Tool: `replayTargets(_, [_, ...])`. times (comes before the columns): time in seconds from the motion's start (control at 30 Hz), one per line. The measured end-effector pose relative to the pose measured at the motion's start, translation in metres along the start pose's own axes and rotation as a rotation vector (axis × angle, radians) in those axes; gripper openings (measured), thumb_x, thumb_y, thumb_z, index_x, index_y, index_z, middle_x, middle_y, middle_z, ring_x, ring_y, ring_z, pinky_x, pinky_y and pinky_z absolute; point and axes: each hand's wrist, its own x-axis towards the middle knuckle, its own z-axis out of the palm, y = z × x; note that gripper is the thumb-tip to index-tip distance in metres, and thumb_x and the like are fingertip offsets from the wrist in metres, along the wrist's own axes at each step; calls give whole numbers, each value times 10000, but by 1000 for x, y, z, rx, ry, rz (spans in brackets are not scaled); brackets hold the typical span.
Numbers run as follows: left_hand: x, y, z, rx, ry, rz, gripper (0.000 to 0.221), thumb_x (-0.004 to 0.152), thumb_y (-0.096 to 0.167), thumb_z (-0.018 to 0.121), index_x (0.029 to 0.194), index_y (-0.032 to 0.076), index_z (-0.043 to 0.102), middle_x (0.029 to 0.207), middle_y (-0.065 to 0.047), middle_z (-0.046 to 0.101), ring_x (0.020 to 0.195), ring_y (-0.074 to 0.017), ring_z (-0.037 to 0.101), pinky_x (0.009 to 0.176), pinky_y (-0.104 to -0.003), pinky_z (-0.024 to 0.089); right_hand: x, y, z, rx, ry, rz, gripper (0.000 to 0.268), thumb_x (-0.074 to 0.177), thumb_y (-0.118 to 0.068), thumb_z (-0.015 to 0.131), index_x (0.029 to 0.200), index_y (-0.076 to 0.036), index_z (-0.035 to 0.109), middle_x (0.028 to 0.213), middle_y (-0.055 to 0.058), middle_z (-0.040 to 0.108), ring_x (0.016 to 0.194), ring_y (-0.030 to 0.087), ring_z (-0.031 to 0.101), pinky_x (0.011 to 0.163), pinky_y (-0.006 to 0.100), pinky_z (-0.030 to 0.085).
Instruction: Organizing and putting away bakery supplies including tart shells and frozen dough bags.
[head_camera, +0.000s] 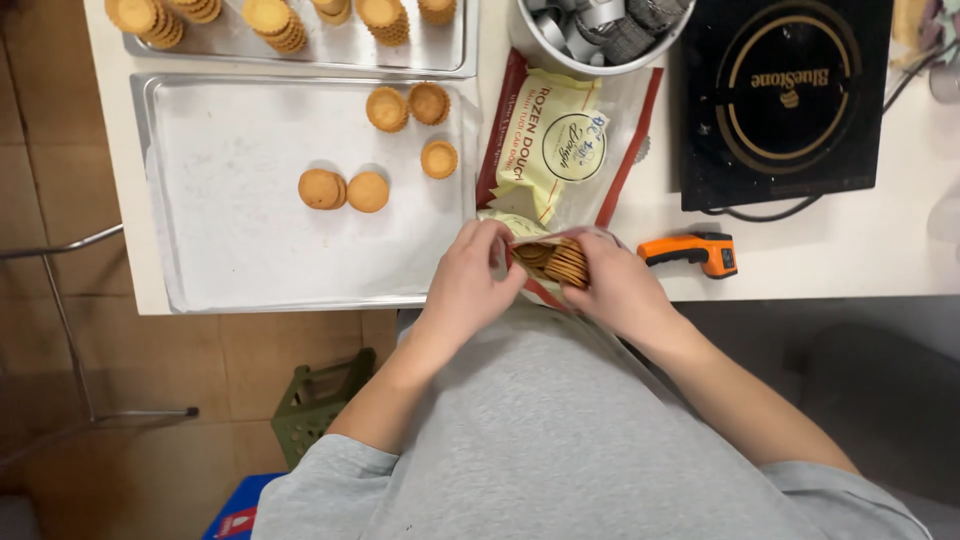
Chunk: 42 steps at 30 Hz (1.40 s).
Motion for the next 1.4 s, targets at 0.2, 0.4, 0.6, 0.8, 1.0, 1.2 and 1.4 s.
replayTargets(0.2, [-2,-10,9,-226,-36,-100,223,809,66,709,994,1,604,684,-47,599,615,-145,599,621,-288,526,30,-32,12,-112,-260,-10,333,881,-196,665,1207,-131,646,1144,151,677,1044,364,654,855,465,521])
replayTargets(0.4, [-8,-19,7,-358,-82,-191,243,829,45,716,1055,13,634,741,-9,610,654,-78,569,619,-249,520,47,0,58,-98,-323,156,318,948,-160,582,1264,-139,607,1195,154,669,1036,364,661,846,473,528])
replayTargets(0.6, [-15,-55,-31,-457,-52,-74,355,911,101,757,1228,29,615,912,-8,663,833,-90,648,786,-246,560,2,8,1,-10,-263,-220,628,844,-173,705,1415,-28,490,1297,231,618,1163,383,619,984,425,481])
replayTargets(0.8, [-7,-145,-103,370,369,-84,867,754,163,924,1464,21,446,1423,-242,482,1293,-416,460,1064,-464,435,-39,-8,-43,296,-139,16,487,838,-168,702,1318,-97,654,1199,64,764,926,196,721,739,337,570])
replayTargets(1.0, [35,-190,-132,691,8,-89,1104,531,178,961,1490,106,418,1486,-224,407,1302,-429,428,1046,-502,397,-37,-7,-28,429,-16,-8,387,862,-148,724,1237,-64,684,1100,48,783,1030,151,730,802,304,592])
replayTargets(1.2, [58,-223,-112,691,-110,-240,783,685,122,874,1403,169,565,1378,-90,526,1221,-331,530,936,-417,537,-34,-8,-21,410,12,-116,352,876,-148,722,1213,-51,698,1087,56,786,1021,149,744,889,305,571])
replayTargets(1.4, [49,-225,-106,609,32,-253,549,684,85,847,1208,118,689,1250,-75,642,1139,-316,593,904,-412,546,-29,-18,-10,543,-30,-136,282,897,-111,708,1169,-38,725,1060,57,785,1005,157,733,912,312,560])
